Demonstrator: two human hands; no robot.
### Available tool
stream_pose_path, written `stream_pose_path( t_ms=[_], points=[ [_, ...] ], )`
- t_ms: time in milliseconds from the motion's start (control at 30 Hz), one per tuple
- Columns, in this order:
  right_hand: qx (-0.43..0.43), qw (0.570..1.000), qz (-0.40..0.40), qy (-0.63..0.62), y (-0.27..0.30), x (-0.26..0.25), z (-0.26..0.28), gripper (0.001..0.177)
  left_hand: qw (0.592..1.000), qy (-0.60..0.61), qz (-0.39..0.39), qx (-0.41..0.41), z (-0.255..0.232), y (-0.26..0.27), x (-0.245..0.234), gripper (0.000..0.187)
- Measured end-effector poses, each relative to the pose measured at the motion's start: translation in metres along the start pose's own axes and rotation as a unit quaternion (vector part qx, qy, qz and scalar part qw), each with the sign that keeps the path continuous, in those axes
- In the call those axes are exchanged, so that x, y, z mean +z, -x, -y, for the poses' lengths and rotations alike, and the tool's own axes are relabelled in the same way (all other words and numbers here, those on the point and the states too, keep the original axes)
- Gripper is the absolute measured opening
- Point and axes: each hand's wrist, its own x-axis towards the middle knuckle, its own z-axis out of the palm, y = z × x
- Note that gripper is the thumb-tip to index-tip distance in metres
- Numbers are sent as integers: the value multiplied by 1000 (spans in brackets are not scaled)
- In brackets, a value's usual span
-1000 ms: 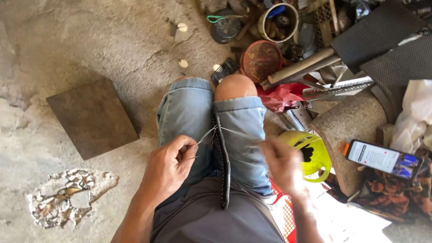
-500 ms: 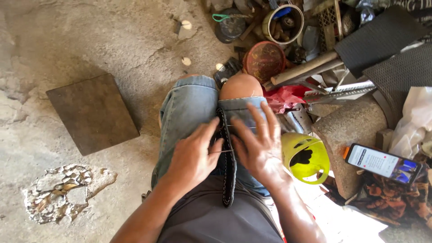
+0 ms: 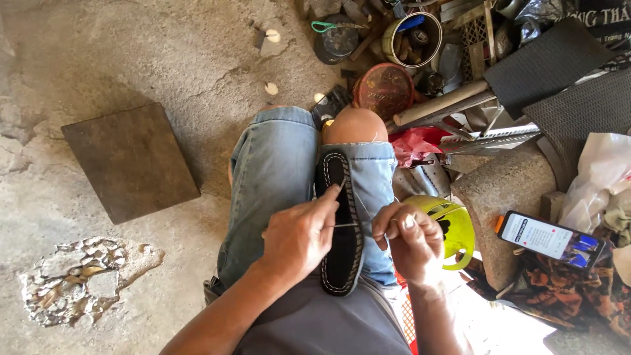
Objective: Hand-stitching a shoe sole with a needle and thread
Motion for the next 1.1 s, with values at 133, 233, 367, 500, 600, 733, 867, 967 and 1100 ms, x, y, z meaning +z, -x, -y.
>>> stream_pose_path(
  t_ms=[133,233,367,500,600,733,867,967,1100],
  points=[
    [23,994,-105,-6,24,-7,-20,37,993,-101,2,66,-5,2,10,39],
    [33,992,-120,-29,31,-3,-19,36,985,-150,30,79,-5,5,20,44],
    [92,988,-125,-13,29,17,2,36,957,-255,-15,137,8,16,47,57],
    [81,987,-141,3,34,18,1,38,950,-279,-25,136,6,14,48,53],
    [77,988,-130,-35,37,16,1,38,955,-266,-2,128,9,16,46,60],
    [-10,974,-93,206,52,13,15,27,973,-209,28,99,6,18,36,61],
    [-41,832,-15,553,63,25,24,54,981,-171,35,82,2,23,32,63],
    [20,748,-21,663,60,45,42,49,987,-136,29,82,-2,23,29,56],
    [55,859,-129,493,74,30,14,41,990,-116,28,76,-5,23,31,56]
  ],
)
